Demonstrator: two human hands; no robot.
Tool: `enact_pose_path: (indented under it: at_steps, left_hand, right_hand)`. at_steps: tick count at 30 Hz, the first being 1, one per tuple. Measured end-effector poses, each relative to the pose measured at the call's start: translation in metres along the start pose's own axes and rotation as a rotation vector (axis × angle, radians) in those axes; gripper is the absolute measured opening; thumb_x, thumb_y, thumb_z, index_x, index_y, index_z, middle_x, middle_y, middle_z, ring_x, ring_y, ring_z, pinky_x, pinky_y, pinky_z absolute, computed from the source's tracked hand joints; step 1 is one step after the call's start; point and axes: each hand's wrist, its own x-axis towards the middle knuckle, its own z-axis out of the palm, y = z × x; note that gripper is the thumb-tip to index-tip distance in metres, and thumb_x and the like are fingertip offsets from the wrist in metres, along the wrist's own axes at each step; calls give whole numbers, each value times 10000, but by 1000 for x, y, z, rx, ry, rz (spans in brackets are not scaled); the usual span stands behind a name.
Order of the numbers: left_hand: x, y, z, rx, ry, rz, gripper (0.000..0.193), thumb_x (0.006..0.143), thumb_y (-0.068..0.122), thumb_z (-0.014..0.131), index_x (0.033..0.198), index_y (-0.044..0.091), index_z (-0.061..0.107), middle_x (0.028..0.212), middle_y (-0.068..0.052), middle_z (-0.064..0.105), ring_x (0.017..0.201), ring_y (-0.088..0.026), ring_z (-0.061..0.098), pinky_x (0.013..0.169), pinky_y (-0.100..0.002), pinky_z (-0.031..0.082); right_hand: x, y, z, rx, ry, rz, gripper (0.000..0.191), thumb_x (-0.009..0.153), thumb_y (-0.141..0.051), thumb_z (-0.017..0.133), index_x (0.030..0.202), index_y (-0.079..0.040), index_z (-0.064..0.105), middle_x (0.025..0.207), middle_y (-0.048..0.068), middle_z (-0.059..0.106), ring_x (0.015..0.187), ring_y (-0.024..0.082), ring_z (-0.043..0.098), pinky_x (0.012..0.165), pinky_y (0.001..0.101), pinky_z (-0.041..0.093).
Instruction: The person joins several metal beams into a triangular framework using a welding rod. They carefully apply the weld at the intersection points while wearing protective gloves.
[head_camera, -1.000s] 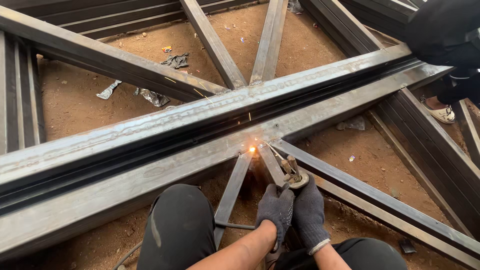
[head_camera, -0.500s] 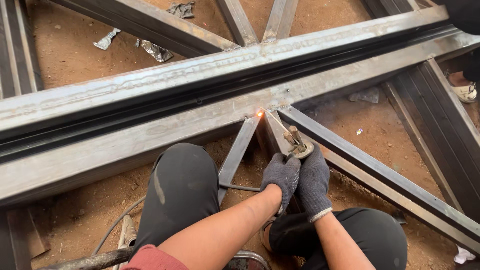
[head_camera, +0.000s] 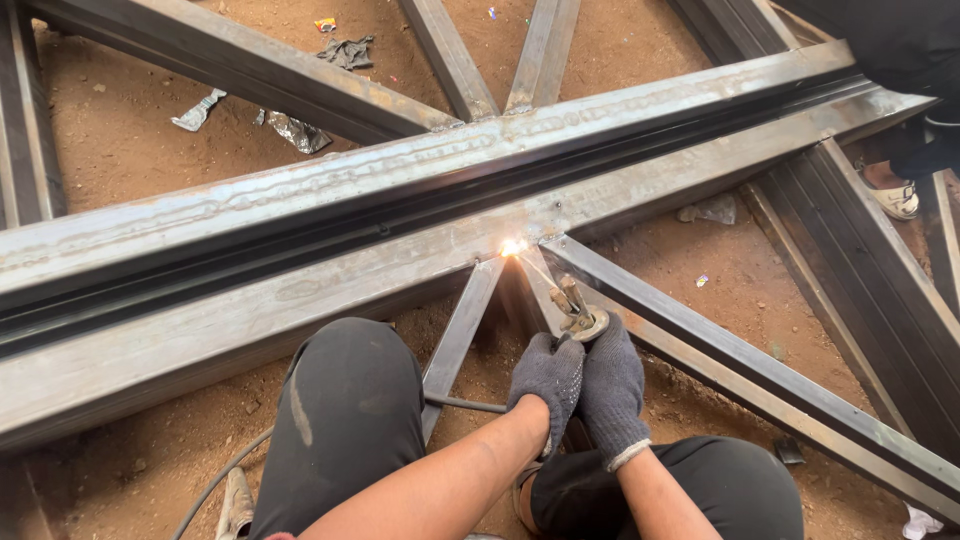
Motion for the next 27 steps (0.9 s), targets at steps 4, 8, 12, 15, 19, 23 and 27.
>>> enact_pose_path:
  at_steps: [4,8,12,15,19,23,27]
  left_hand:
    - [-6,7,-3,-31,-10,-28,479,833,412,614,1140,49,676,1151,-197,733,1107,-327,712,961,-404,525]
    - [-11,12,-8,5,-17,-59,466,850,408,596,1166,74,676,1175,-185,724,1124,-318,698,969,-407,513]
    - [-14,16,-10,-10,-23,-52,467,855,409,606,1168,68,674,1184,-191,718,1130,-323,695,973,-406,513]
    - [-15,16,-10,10,-19,-67,464,855,403,598,1167,69,678,1180,-189,723,1133,-324,693,974,-410,513]
    - [-13,13,-8,-52,-28,-72,452,852,390,600,1167,74,673,1177,-174,727,1120,-306,711,970,-399,521]
    - [-8,10,-6,15,-11,-56,457,864,405,608,1162,67,687,1164,-188,730,1118,-314,696,965,-396,511]
    - [-7,11,-6,-36,25,59,465,853,402,602,1165,65,675,1157,-186,725,1122,-309,698,962,-386,512]
  right_hand:
    - [-2,-3,-3,-7,19,-64,264,916,-212,661,1129,-85,572,1020,184,724,963,386,700,780,495,538]
    - [-3,-3,-3,-59,2,-64,294,890,-228,699,1104,-77,565,990,183,721,940,379,704,775,495,540]
    - [-1,0,-1,-41,4,-61,291,888,-225,701,1102,-81,566,993,173,722,935,369,707,769,491,544]
    - [0,1,0,-42,0,-70,281,883,-225,701,1096,-90,577,995,163,724,931,359,711,774,484,545]
    - [0,2,1,-7,36,-118,242,925,-201,657,1129,-95,584,1028,161,721,950,359,708,780,479,543]
    - [1,5,2,-33,8,-84,270,905,-218,683,1121,-90,582,1010,166,723,952,363,708,782,482,542]
    - [3,12,8,-24,20,-91,267,909,-211,683,1124,-83,588,1023,168,729,965,361,709,790,481,541]
